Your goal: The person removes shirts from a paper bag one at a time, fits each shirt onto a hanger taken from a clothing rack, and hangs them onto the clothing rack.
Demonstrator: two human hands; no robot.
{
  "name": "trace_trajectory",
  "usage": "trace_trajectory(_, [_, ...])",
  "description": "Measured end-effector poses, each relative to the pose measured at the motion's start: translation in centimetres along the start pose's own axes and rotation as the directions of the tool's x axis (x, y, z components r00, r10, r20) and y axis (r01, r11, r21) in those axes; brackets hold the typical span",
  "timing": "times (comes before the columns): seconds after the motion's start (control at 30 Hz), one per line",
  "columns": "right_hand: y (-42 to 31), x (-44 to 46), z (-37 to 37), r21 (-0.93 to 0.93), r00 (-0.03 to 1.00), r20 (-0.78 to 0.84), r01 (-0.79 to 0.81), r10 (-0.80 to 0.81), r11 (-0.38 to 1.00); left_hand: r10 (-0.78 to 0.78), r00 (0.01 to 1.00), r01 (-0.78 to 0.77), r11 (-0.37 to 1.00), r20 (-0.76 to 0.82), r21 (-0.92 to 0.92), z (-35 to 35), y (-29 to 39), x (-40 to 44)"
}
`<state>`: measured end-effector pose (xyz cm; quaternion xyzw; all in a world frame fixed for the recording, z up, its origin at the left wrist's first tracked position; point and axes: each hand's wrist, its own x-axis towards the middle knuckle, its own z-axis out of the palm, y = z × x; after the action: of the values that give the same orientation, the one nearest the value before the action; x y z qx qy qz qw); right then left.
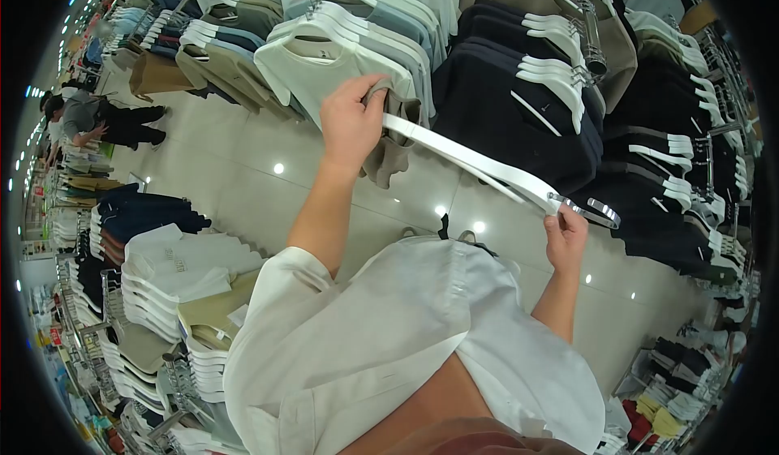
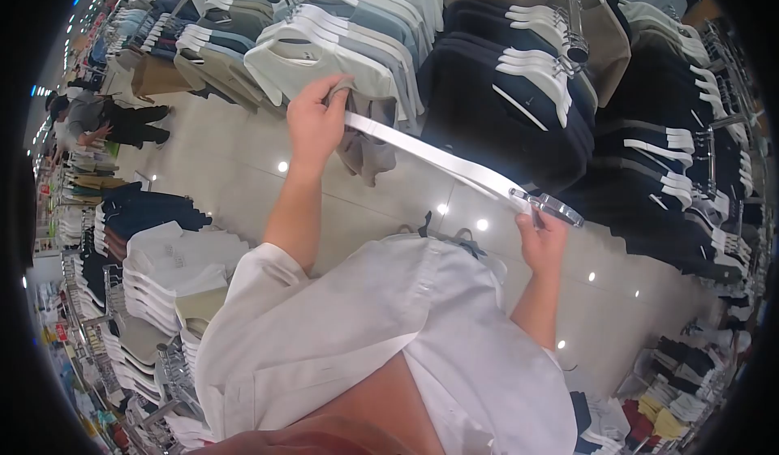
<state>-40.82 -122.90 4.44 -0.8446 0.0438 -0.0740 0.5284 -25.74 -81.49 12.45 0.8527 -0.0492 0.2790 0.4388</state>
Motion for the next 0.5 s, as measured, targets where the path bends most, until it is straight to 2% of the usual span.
trace_trajectory(0.13, [-0.7,1.2,-2.8,0.032,1.0,0.029,0.009,-0.01,0.999,0.009,1.0,-0.009,0.999,0.014,0.036,0.2,2.1,-0.1])
trace_trajectory(0.23, [0.5,2.1,-4.0,-0.054,0.995,0.008,0.098,-0.097,0.994,0.07,0.996,-0.073,0.993,0.047,0.087,0.7,3.6,-0.4])
trace_trajectory(0.3, [-0.3,2.8,-3.1,-0.002,0.954,0.003,0.301,-0.301,0.954,0.114,0.991,-0.121,0.988,0.073,0.098,1.4,4.9,-0.8])
trace_trajectory(0.37, [-1.6,2.6,-2.7,0.07,0.976,0.047,0.208,-0.212,0.976,0.159,0.983,-0.166,0.983,0.096,0.08,2.3,6.7,-1.4])
trace_trajectory(0.4, [-1.3,2.4,-2.4,-0.01,0.98,0.055,0.19,-0.19,0.982,0.184,0.977,-0.191,0.98,0.104,0.062,2.8,7.8,-1.7])
trace_trajectory(0.43, [-2.0,2.4,-1.5,0.038,0.981,0.027,0.193,-0.194,0.98,0.207,0.972,-0.213,0.976,0.115,0.04,3.5,9.0,-2.1])
trace_trajectory(0.5, [-4.0,2.3,-0.6,0.106,0.987,0.118,0.099,-0.111,0.989,0.24,0.956,-0.239,0.971,0.169,-0.025,4.6,11.8,-2.7])
